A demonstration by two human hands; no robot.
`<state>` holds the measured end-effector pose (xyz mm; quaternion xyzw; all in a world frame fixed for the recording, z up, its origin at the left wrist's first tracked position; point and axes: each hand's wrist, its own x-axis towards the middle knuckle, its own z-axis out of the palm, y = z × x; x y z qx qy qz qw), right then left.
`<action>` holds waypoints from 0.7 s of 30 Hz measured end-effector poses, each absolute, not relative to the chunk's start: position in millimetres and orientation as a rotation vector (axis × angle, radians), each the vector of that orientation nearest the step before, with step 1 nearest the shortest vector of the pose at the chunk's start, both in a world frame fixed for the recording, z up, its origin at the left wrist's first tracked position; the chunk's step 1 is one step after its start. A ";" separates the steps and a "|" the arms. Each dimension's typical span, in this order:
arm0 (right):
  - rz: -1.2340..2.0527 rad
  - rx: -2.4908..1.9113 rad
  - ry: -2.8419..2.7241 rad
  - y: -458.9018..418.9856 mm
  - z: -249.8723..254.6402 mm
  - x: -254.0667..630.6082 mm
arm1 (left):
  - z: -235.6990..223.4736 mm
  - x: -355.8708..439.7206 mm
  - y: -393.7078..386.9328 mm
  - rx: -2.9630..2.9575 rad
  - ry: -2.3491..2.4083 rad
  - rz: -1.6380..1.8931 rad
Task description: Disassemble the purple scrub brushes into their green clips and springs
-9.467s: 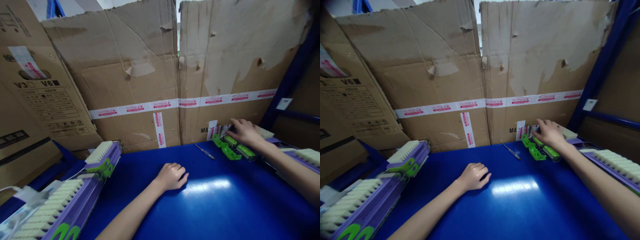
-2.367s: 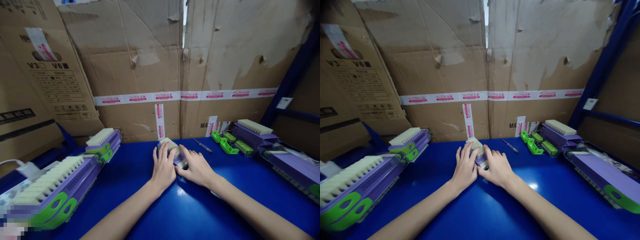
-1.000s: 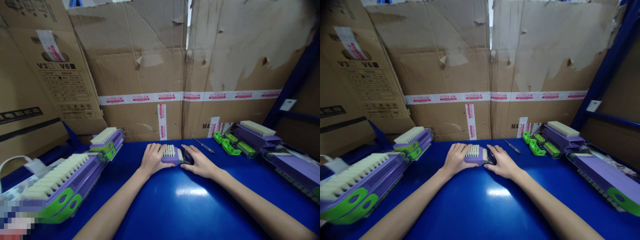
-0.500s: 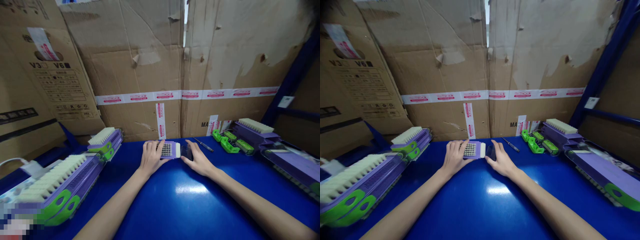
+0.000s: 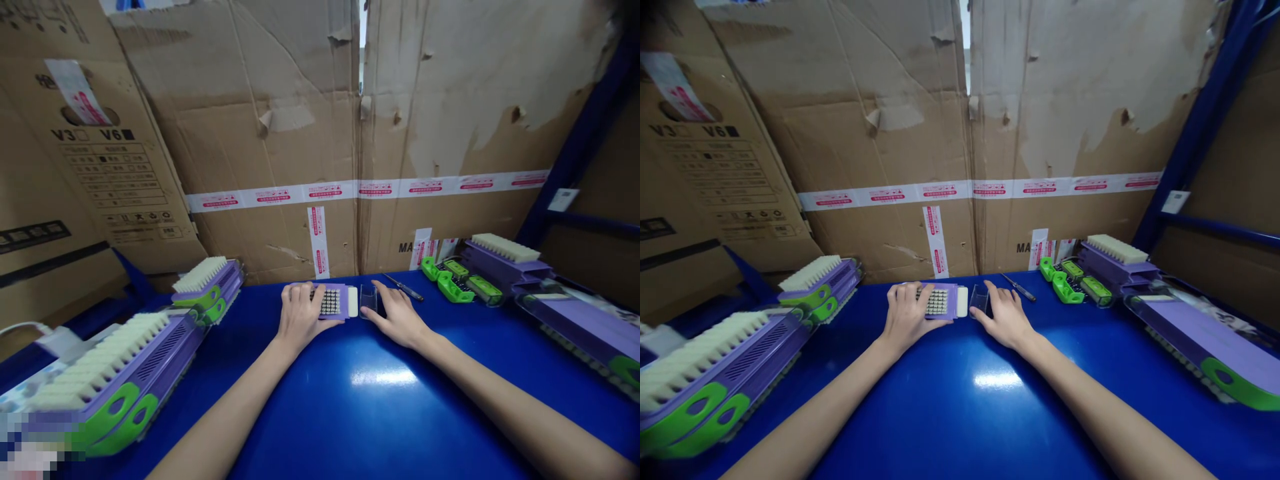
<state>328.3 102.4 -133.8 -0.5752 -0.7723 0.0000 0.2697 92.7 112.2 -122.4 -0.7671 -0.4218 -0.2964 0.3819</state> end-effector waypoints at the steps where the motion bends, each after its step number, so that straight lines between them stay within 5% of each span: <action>1: -0.006 -1.560 -2.099 101.7 -133.2 327.8 | -122.7 93.2 111.8 -1.964 -1.068 -0.767; 21: -0.264 -2.159 -1.895 117.9 -121.2 360.5 | -122.2 95.1 113.8 -2.028 -0.903 -0.784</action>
